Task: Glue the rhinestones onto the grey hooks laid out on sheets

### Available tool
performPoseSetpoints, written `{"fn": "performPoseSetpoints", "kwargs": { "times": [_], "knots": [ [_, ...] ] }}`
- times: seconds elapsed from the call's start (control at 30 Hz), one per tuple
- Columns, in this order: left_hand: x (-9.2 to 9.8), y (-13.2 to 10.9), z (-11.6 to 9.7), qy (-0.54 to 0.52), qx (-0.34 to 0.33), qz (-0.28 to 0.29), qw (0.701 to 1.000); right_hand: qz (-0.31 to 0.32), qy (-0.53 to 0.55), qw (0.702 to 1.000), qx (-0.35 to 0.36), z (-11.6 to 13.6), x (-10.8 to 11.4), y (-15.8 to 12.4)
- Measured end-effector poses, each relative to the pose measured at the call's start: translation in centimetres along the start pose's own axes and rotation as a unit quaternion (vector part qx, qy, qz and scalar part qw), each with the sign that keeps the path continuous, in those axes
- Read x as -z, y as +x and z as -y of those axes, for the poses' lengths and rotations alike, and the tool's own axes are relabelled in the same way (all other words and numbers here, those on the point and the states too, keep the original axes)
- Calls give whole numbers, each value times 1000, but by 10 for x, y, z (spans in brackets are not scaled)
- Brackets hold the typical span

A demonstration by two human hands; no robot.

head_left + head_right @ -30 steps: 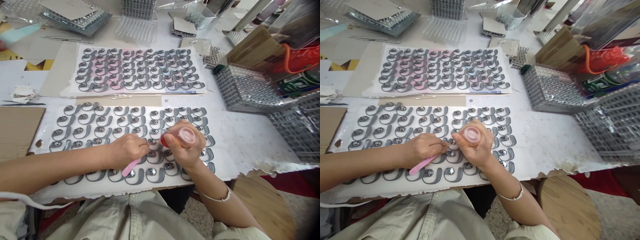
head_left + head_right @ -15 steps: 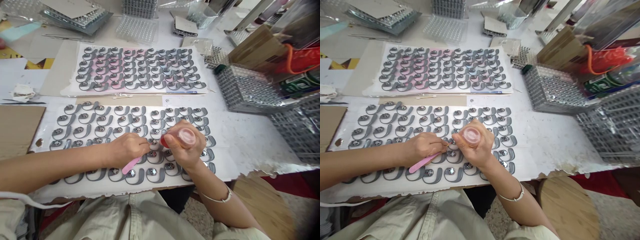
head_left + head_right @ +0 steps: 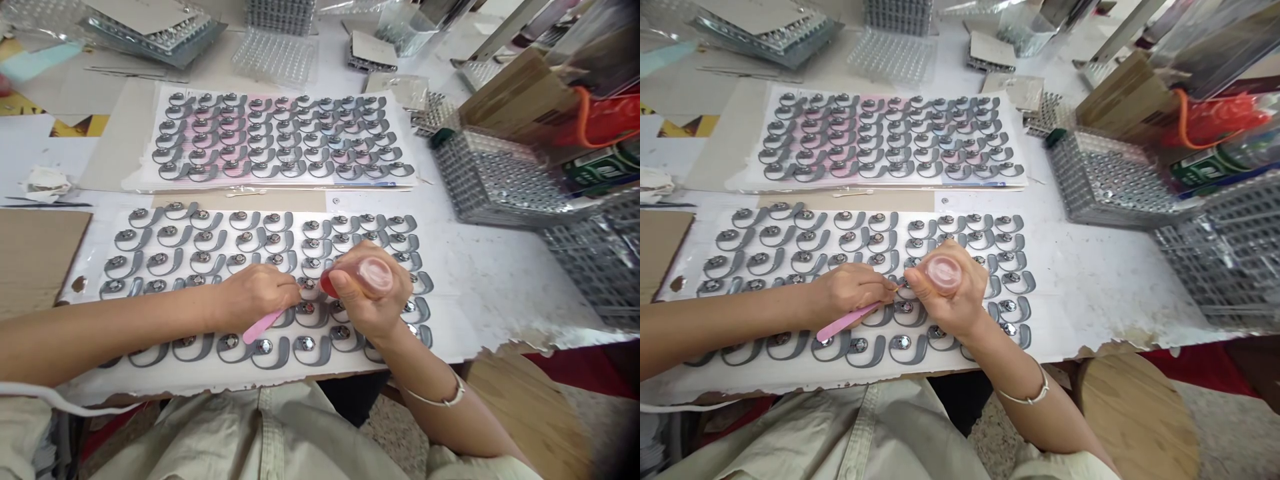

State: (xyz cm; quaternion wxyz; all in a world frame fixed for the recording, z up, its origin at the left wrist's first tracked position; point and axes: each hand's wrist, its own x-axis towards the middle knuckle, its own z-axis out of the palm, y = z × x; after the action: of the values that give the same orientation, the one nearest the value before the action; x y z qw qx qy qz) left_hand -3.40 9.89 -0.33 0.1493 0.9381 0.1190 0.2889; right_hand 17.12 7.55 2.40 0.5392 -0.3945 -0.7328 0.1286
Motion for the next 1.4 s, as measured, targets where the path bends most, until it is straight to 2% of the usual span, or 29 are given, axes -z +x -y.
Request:
{"fn": "performPoseSetpoints", "kwargs": {
  "times": [0.43, 0.63, 0.87, 1.07, 1.4],
  "knots": [
    [-5, 0, 3, -26, 6, -53, 998, -3, -6, 1000, -3, 2, -2, 0],
    [-7, -2, 3, -29, 20, -46, 998, -9, 10, 1000, -5, 1, -4, 1],
    [-2, 2, 1, -36, 14, -61, 997, -13, 26, 999, -13, 2, -3, -1],
    [-2, 1, 2, -49, 8, -65, 997, -47, 24, 999, 2, -2, -1, -2],
    [-2, 2, 1, -33, 0, -82, 996, -27, 24, 999, -14, -5, -3, -2]
  ]
}}
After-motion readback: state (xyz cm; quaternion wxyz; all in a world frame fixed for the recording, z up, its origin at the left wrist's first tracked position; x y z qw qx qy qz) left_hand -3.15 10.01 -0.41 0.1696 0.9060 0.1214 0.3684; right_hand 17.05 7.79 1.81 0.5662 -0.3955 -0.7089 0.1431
